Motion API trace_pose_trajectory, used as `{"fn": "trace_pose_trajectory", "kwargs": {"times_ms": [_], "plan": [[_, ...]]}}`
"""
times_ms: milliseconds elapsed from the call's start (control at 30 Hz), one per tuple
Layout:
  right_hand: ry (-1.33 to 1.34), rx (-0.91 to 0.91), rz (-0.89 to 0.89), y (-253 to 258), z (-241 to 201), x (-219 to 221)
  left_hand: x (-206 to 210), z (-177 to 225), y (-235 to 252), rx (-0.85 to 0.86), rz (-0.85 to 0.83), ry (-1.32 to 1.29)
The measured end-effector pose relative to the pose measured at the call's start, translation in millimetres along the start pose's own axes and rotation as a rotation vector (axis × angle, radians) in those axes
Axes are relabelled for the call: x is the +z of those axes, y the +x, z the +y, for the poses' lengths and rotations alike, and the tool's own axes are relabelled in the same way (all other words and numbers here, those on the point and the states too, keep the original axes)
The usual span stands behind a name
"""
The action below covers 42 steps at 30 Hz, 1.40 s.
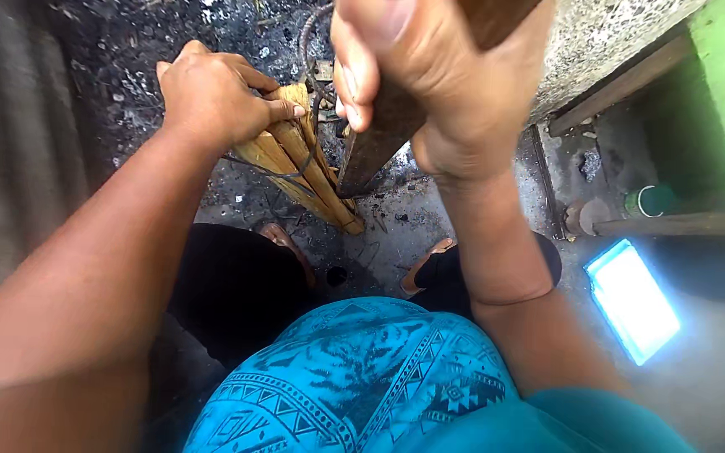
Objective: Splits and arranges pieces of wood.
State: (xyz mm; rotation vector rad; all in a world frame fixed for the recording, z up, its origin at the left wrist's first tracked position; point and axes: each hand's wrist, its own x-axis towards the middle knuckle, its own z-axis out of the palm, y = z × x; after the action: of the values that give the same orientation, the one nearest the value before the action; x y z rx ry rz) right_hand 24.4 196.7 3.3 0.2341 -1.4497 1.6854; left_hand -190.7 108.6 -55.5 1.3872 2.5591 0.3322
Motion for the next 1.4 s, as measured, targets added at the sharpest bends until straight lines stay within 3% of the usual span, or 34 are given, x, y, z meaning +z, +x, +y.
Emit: {"fn": "trace_pose_trajectory", "kwargs": {"times_ms": [100,200,333,500,533,600,667,700,800,900,1033,1100,1233,1300,1400], "plan": [[-0.221,0.178,0.079,-60,109,-22,6,-4,0,0.007,-0.036,0.015],[-0.330,0.298,0.073,-77,152,-32,-6,12,-7,0.003,-0.030,0.006],[-0.287,0.274,0.034,-42,91,-29,3,-2,2,0.023,-0.034,0.016],[-0.072,-0.016,0.006,19,0,-15,4,-8,8,0.021,-0.031,0.028],[-0.084,-0.033,0.016,12,6,-15,4,-7,7,0.018,-0.033,0.022],[-0.168,0.005,0.068,-29,63,-26,5,-9,6,0.019,-0.029,0.020],[-0.304,0.157,0.115,-84,135,-47,5,-10,2,0.032,-0.023,0.017],[-0.352,0.241,0.134,-91,149,-52,1,-9,3,0.043,-0.011,0.015],[-0.342,0.321,0.082,-68,120,-47,5,-13,1,0.027,-0.027,-0.007],[-0.186,0.133,-0.009,-14,59,-42,1,-12,8,0.026,-0.024,0.002],[-0.022,0.076,-0.017,15,-5,-26,5,-13,11,0.017,-0.031,0.018],[-0.017,0.049,0.031,2,14,-29,7,-13,11,0.013,-0.035,0.015],[-0.124,0.113,0.148,-53,112,-58,4,-11,8,0.006,-0.018,0.002],[-0.129,0.183,0.154,-51,112,-59,6,-13,5,-0.008,-0.019,0.009],[-0.094,0.136,0.062,-21,63,-44,3,-13,9,0.001,-0.012,-0.008]]}}
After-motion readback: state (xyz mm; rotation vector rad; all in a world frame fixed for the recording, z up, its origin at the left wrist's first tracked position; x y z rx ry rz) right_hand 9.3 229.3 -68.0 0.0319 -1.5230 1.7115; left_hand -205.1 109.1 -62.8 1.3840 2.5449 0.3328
